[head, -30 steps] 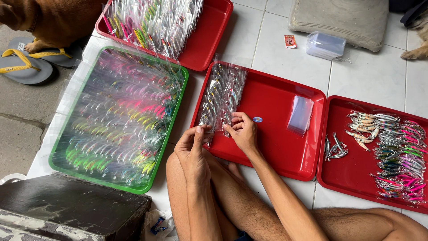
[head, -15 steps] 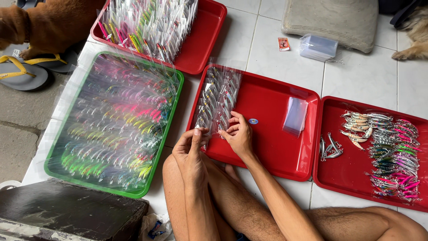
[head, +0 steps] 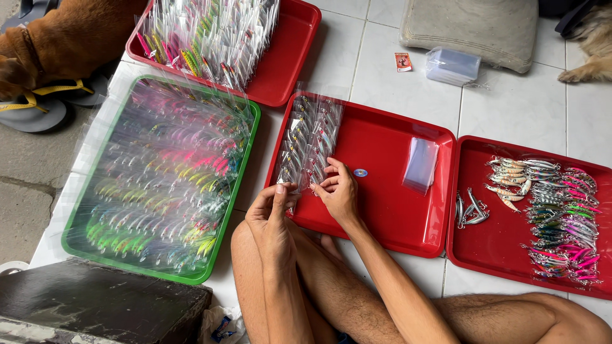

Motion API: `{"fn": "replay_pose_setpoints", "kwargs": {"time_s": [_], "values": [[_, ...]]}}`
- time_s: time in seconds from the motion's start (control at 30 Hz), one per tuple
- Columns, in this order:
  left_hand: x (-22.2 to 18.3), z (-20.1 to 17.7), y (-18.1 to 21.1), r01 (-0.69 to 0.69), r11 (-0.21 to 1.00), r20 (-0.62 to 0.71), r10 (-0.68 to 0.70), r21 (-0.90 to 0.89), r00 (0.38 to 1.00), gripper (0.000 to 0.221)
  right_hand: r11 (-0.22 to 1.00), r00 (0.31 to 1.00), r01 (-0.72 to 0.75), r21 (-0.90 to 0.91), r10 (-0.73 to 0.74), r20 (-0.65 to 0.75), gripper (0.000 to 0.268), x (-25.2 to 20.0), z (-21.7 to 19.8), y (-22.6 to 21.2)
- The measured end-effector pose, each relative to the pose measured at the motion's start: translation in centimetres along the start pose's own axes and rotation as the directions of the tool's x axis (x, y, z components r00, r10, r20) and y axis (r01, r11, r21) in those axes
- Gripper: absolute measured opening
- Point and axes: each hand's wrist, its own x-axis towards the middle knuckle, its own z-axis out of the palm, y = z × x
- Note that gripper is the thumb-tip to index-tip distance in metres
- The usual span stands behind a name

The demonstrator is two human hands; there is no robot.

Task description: The person places fishing lures into small plastic sleeves and then arranges the packaged lures into rows within a red tray.

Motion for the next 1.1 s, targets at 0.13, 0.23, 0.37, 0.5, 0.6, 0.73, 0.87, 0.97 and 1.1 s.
{"fn": "replay_pose_setpoints", "kwargs": {"time_s": [0.13, 0.23, 0.37, 0.5, 0.6, 0.73, 0.87, 0.97, 1.1], "values": [[-0.1, 0.2, 0.1, 0.003, 1.0, 0.009, -0.003, -0.008, 1.0, 0.013, 1.0, 1.0, 0.002, 0.023, -0.002, -0.003, 0.076, -0.4, -0.3, -0.9], [-0.4, 0.6, 0.3, 0.002, 1.0, 0.015, -0.002, -0.02, 1.0, 0.011, 0.993, 1.0, -0.027, 0.118, 0.026, 0.012, 0.083, -0.8, -1.0, -1.1], [-0.6, 0.7, 0.3, 0.014, 1.0, 0.027, -0.013, -0.02, 1.0, 0.011, 0.997, 1.0, -0.007, 0.076, 0.006, 0.008, 0.08, -0.9, -4.6, -0.7], [-0.7, 1.1, -0.4, 0.01, 1.0, 0.037, -0.009, -0.019, 0.999, 0.011, 0.837, 0.965, 0.198, -0.511, -0.258, -0.048, 0.062, 0.8, -13.2, 0.2], [-1.6, 2.5, -0.8, 0.002, 0.999, 0.09, -0.007, 0.05, 0.996, 0.008, 0.409, 0.988, 0.112, -0.905, -0.145, 0.057, 0.065, 1.4, -19.5, 4.9], [-4.9, 6.5, -3.1, -0.068, 0.985, 0.23, 0.03, 0.156, 0.973, 0.008, 0.342, 0.975, 0.193, -0.92, -0.17, 0.142, 0.039, 1.2, -21.5, 6.9], [-9.9, 10.1, -6.4, -0.024, 0.927, 0.571, -0.21, 0.374, 0.794, 0.021, 0.419, 0.956, 0.239, -0.876, -0.261, 0.136, 0.02, 1.9, -22.3, 9.4], [-11.1, 10.6, -8.8, -0.138, 0.847, 0.65, -0.278, 0.513, 0.707, 0.026, 0.511, 0.95, 0.22, -0.831, -0.304, 0.065, 0.011, 0.9, -22.6, 6.4], [-10.3, 10.6, -7.7, -0.491, 0.627, 0.647, -0.028, 0.605, 0.762, 0.072, 0.848, 0.983, 0.143, -0.51, -0.184, -0.03, 0.007, -4.3, -22.1, -3.0]]}}
